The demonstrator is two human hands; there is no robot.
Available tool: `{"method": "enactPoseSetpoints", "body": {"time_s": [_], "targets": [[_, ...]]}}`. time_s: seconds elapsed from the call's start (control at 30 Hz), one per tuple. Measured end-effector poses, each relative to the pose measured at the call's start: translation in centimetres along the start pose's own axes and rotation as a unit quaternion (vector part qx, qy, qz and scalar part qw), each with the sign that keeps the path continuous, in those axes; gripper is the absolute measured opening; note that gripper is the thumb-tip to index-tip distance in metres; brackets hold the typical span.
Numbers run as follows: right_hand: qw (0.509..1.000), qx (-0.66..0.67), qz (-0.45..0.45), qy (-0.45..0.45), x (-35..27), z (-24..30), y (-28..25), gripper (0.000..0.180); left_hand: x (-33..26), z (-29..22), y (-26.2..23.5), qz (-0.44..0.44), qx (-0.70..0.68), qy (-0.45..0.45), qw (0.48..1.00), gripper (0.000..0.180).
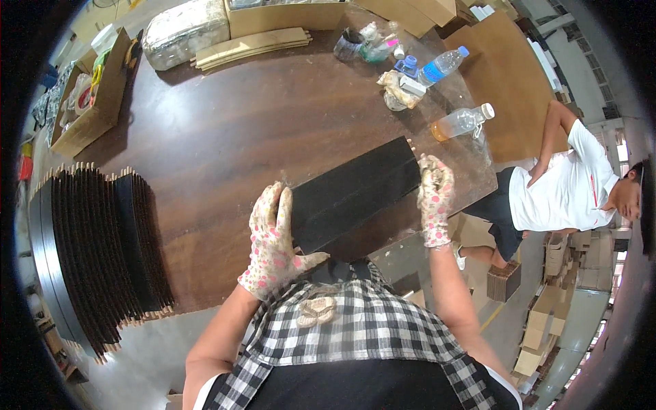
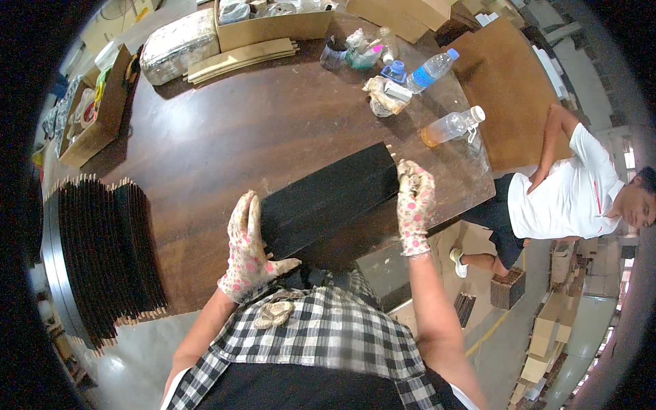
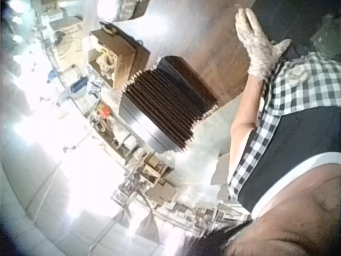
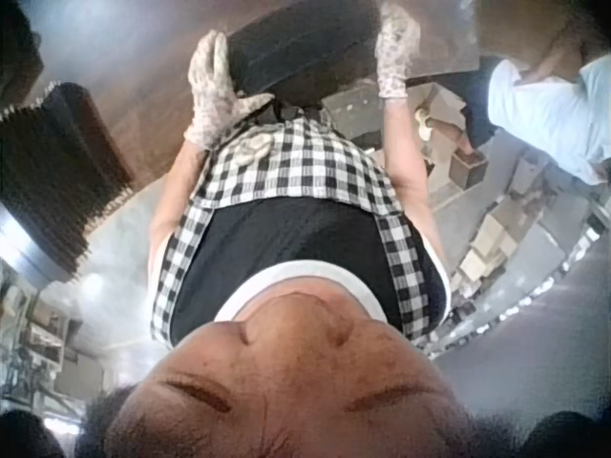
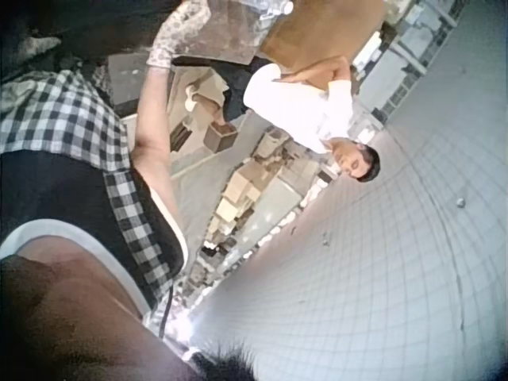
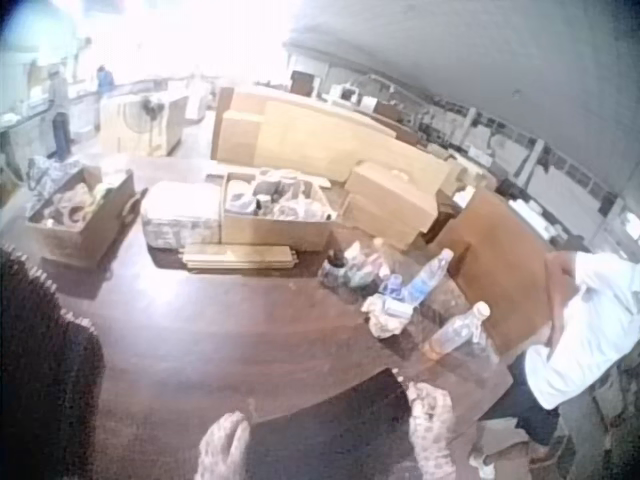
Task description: The person wipes and polishes black wooden panels with a cloth by hand while wearing gloves.
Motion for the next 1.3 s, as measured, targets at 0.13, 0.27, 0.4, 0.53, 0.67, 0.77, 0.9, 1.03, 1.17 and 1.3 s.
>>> {"method": "enactPoseSetpoints", "body": {"time_s": [0.13,0.27,0.4,0.53,0.67,0.77,0.9,1.03,1.17,1.3], "targets": [[0.960,0.233,0.144,-0.064,-1.9,5.4,2.3,0.020,-0.3,0.8,-0.1,-0.006,0.006,0.008,1.000,0.120],[0.864,-0.211,0.278,-0.363,-9.5,11.9,7.7,0.019,-0.2,0.6,0.1,-0.033,0.002,0.041,0.999,0.117],[0.830,-0.153,0.349,-0.407,-12.9,13.2,9.9,0.028,-0.2,0.7,0.1,-0.048,-0.005,0.055,0.997,0.116],[0.864,-0.212,0.275,-0.365,-8.2,11.4,6.2,0.022,-0.8,1.4,0.5,-0.059,-0.015,0.056,0.997,0.117],[0.830,-0.166,0.329,-0.420,-13.0,14.9,11.1,0.021,-0.8,1.8,0.9,-0.075,-0.055,0.045,0.995,0.117],[0.827,-0.131,0.350,-0.421,-14.8,15.3,12.8,0.020,-0.7,1.7,0.7,-0.091,-0.056,0.058,0.993,0.115],[0.858,-0.220,0.243,-0.396,-9.3,12.3,8.6,0.012,-0.9,1.4,0.6,-0.088,-0.041,0.061,0.993,0.120],[0.833,-0.166,0.292,-0.439,-13.8,15.7,12.8,0.017,-0.7,1.3,0.7,-0.070,-0.037,0.058,0.995,0.120],[0.817,-0.153,0.350,-0.432,-14.8,15.4,13.8,0.021,-1.0,1.8,0.7,-0.085,-0.041,0.058,0.994,0.122],[0.875,-0.234,0.214,-0.366,-6.4,11.1,8.0,0.008,-0.5,1.1,0.2,-0.091,-0.053,0.074,0.992,0.124]]}}
Point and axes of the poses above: each hand's wrist, its own x-axis towards the middle knuckle, its own y-axis out of the palm, z = x × y, the point moved 9 cm from there along x, towards the middle knuckle
